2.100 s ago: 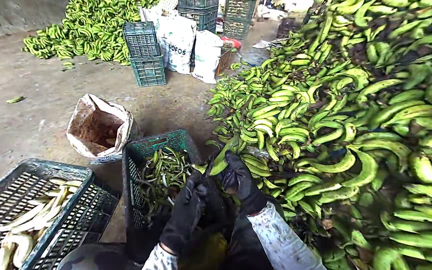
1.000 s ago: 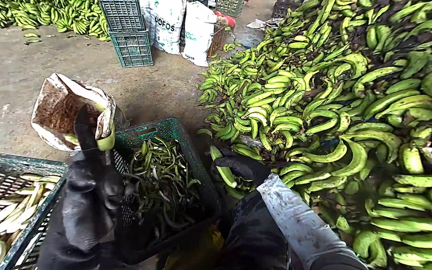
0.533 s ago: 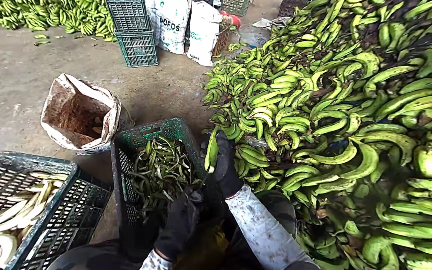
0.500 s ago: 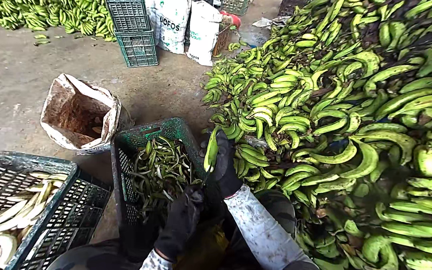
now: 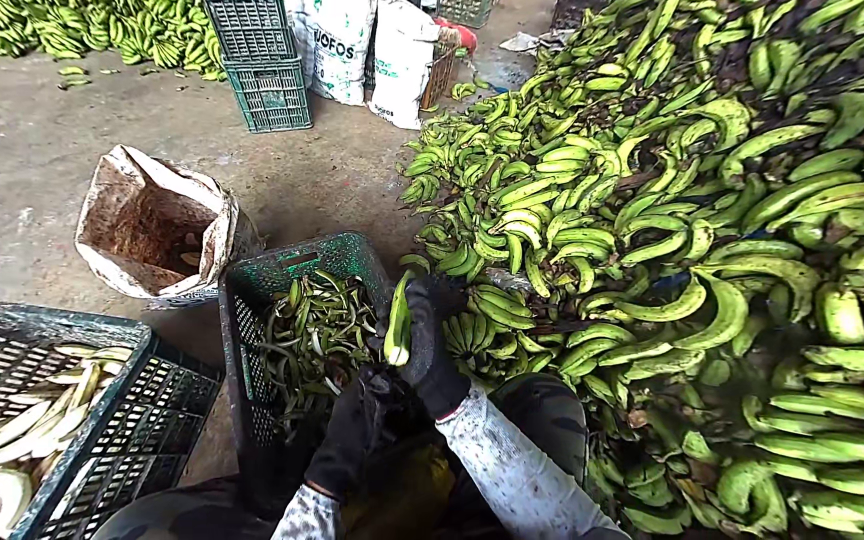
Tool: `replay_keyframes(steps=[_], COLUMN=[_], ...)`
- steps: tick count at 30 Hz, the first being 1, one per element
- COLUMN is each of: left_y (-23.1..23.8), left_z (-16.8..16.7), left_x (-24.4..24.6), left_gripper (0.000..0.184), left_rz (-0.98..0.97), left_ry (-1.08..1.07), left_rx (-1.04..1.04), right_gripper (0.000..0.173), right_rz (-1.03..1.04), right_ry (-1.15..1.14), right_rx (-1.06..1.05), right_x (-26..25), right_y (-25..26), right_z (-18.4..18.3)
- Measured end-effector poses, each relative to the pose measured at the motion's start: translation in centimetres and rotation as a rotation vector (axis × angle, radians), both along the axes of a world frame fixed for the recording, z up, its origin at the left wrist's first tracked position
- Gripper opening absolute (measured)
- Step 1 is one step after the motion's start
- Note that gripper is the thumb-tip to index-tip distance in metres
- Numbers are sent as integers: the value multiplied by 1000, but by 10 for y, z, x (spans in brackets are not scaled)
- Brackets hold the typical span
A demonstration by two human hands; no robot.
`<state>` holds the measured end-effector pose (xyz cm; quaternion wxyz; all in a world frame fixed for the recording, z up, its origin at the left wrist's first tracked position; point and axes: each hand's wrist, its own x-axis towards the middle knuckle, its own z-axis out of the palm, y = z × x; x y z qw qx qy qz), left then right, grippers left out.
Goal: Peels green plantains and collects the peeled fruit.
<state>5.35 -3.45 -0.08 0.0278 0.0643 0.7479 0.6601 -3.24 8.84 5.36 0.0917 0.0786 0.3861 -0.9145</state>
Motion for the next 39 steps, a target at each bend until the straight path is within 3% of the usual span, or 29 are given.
replay_keyframes(steps=[4, 8, 12, 17, 20, 24, 29, 33, 35, 37, 39], left_y=[-7, -5, -5, -10, -15, -17, -38, -61, -78, -111, -145], left_z=[-7, -2, -2, -9, -3, -3, 13, 38, 43, 45, 39], left_x=[0, 4, 3, -8, -15, -19, -31, -44, -54, -64, -68], left_gripper=[49, 55, 55, 39, 41, 50, 46, 48, 48, 49, 52], left_rz=[11, -16, -36, -20, -48, -1, 9, -49, 2, 216, 452], left_ry=[-2, 1, -5, -51, -159, -194, -297, -213, -332, -495, -506], left_rx=[-27, -147, -245, -331, -405, -452, -836, -1132, -1107, -921, -664], right_gripper=[40, 35, 30, 59, 61, 61, 42, 34, 31, 32, 34], right_rz=[83, -32, -59, 107, 159, 218, 285, 626, 763, 895, 979], right_ry=[-59, 143, 81, -60, -47, 33, 84, -54, -91, -115, -175], right_rx=[56, 204, 174, 52, -10, 56, 197, 253, 342, 459, 608], right_x=[6, -15, -18, 0, 6, 18, 21, 35, 38, 39, 31], right_y=[-1, 12, 13, 2, -2, -9, -3, 6, 1, -7, -18], right_z=[-3, -24, -24, -36, -48, -42, -44, -43, -38, -37, -37])
